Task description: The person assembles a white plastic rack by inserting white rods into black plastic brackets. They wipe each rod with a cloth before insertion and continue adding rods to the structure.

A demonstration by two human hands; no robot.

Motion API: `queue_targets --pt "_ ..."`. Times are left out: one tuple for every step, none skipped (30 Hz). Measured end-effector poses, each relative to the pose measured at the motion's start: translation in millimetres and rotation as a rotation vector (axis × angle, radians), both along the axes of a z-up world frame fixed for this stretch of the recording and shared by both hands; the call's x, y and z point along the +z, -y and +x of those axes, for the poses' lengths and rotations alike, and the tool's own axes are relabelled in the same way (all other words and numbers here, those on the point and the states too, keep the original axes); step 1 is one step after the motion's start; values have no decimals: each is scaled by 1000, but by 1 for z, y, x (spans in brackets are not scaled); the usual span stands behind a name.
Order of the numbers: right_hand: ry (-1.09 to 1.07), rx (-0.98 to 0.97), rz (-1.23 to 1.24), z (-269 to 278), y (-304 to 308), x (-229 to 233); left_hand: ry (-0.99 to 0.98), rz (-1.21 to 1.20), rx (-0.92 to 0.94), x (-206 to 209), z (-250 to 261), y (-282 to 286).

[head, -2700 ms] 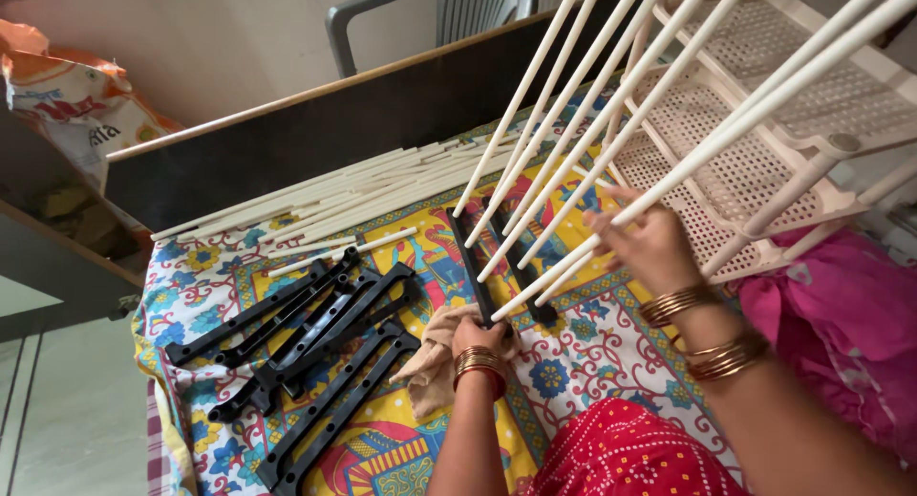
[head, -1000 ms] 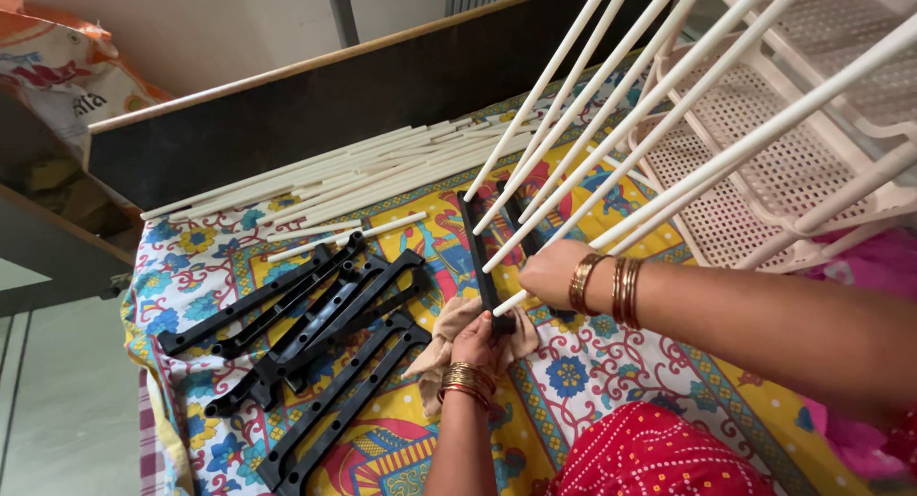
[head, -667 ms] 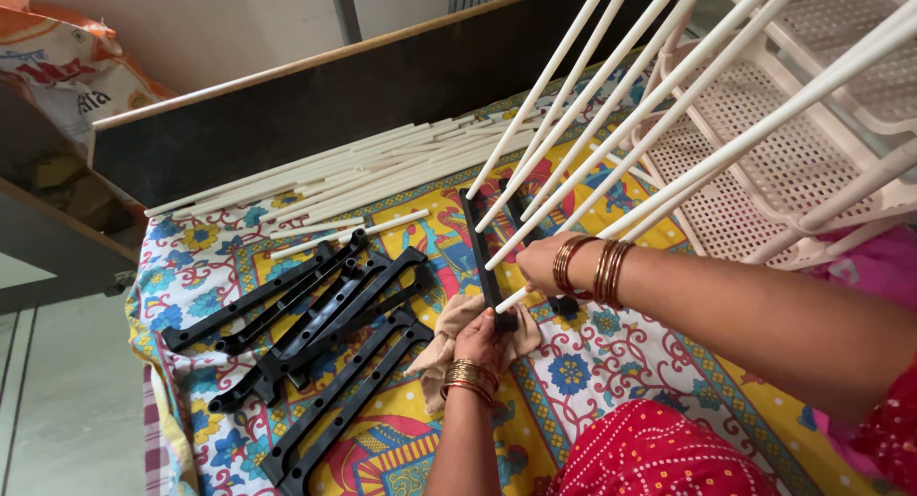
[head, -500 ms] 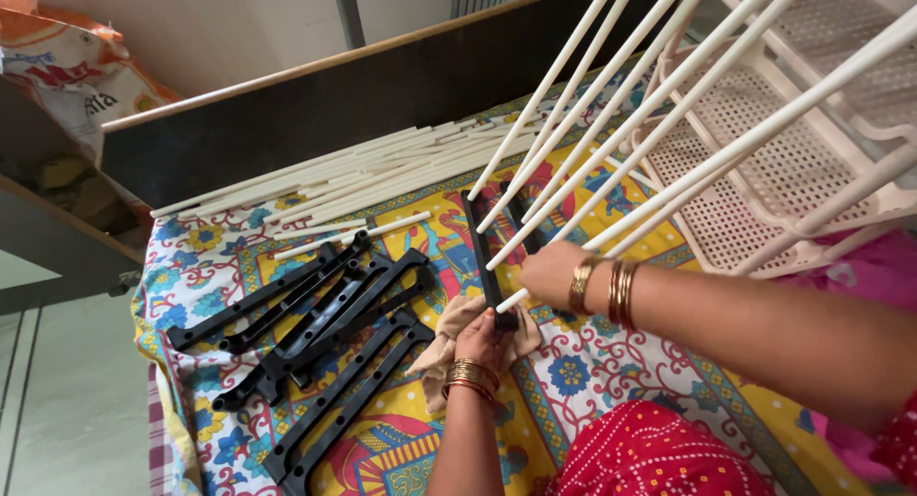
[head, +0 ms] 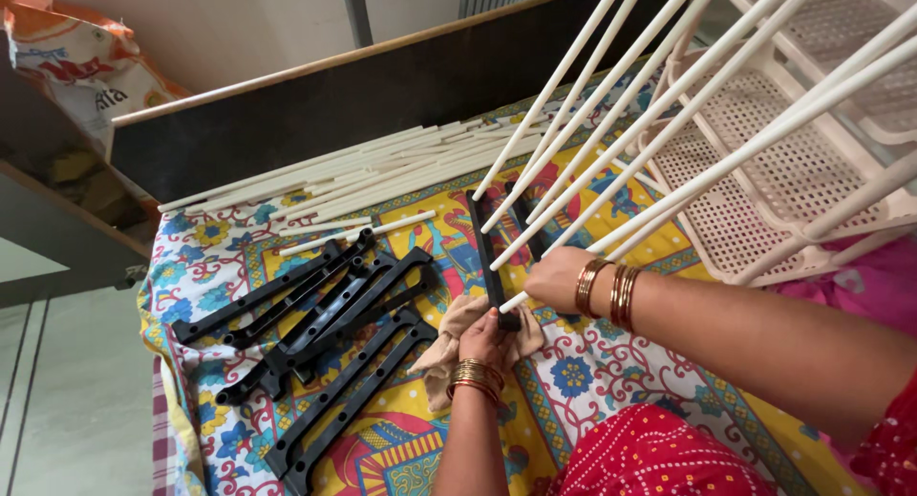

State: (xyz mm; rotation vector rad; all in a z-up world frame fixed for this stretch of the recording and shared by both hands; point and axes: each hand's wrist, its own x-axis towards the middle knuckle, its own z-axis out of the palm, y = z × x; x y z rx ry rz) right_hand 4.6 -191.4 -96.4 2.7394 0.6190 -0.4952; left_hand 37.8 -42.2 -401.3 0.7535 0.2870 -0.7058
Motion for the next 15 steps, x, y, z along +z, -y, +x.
queue_targets --pt "-23 -35 -12 1 0 1 9 6 -5 0 -1 1" --pt "-39 -49 -4 3 -1 1 15 -27 -16 -1 -1 1" --pt "-55 -62 3 3 0 2 22 -62 -26 0 0 2" --pt "-71 -75 10 2 1 3 28 -97 -37 0 -1 3" --pt "-40 -47 5 4 1 3 25 -84 -35 2 1 2" --pt "-8 -20 0 2 0 3 21 -71 -33 4 3 0" --pt "23 5 -6 -2 1 1 17 -59 -34 4 2 0" --pt "91 67 6 -7 1 -2 13 -65 -30 5 1 0" --pt "158 130 18 -13 2 -6 7 -71 -25 5 0 1" --pt "225 193 30 -16 3 -8 1 -77 -20 5 -1 2" --pt "203 170 43 -16 4 -10 3 -70 -18 5 -1 2" --pt "181 146 57 -15 6 -12 5 -62 -16 4 -1 2" --pt "159 124 72 -11 5 -13 7 -53 -12 4 1 1" --pt "140 108 70 -7 5 -14 15 -51 -11 3 4 1" --pt "114 87 69 -6 6 -15 17 -49 -14 1 2 0"
